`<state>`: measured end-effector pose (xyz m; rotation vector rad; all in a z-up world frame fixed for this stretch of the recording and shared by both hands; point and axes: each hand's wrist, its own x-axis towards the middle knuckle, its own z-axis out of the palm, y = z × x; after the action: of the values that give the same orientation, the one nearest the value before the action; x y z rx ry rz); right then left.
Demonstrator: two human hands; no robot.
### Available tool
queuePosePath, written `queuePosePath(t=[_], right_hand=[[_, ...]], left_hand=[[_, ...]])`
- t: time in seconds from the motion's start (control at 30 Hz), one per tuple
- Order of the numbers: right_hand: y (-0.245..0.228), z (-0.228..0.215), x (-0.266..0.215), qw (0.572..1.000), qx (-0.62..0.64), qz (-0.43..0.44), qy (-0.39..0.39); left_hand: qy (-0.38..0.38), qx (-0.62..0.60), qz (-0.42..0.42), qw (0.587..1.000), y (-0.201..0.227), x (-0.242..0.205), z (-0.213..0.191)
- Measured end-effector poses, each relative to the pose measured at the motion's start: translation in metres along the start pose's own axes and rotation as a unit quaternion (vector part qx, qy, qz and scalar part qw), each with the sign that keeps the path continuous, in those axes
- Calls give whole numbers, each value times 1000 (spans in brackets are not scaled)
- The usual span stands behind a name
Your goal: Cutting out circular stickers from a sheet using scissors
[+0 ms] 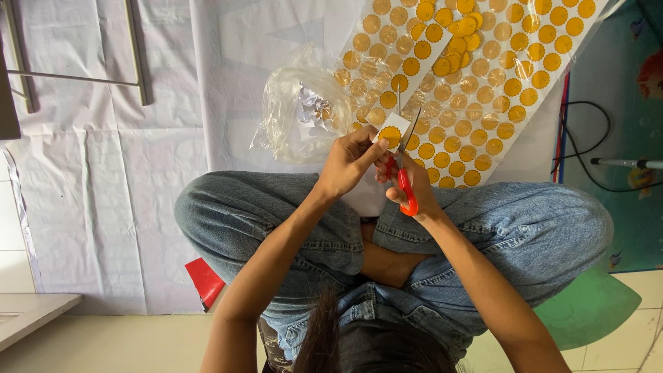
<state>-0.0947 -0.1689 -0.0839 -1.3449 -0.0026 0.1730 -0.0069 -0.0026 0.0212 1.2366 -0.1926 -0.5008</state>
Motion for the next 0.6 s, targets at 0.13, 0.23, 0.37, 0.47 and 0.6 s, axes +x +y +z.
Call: queuePosePath(t=[0.13,0.23,0.37,0.47,0.6], right_hand=[[-4,-1,0,1000,0,-1,-2],[-8,-2,1,1000,-13,1,-5],[-4,-6,-1,1000,-10,4,-13],[-4,-7,-1,1000,-19,1,-22],[-3,-10,-1,999,-17,4,-29]], left_hand=[[1,-6,-2,1000,-4,1,-2],[-1,-17,-1,1000,1,2,-1],[-14,-26,3,1000,9,2,-1],[-23,-30,11,999,2,5,-7],[-26,-39,6,999,-9,7,-11]])
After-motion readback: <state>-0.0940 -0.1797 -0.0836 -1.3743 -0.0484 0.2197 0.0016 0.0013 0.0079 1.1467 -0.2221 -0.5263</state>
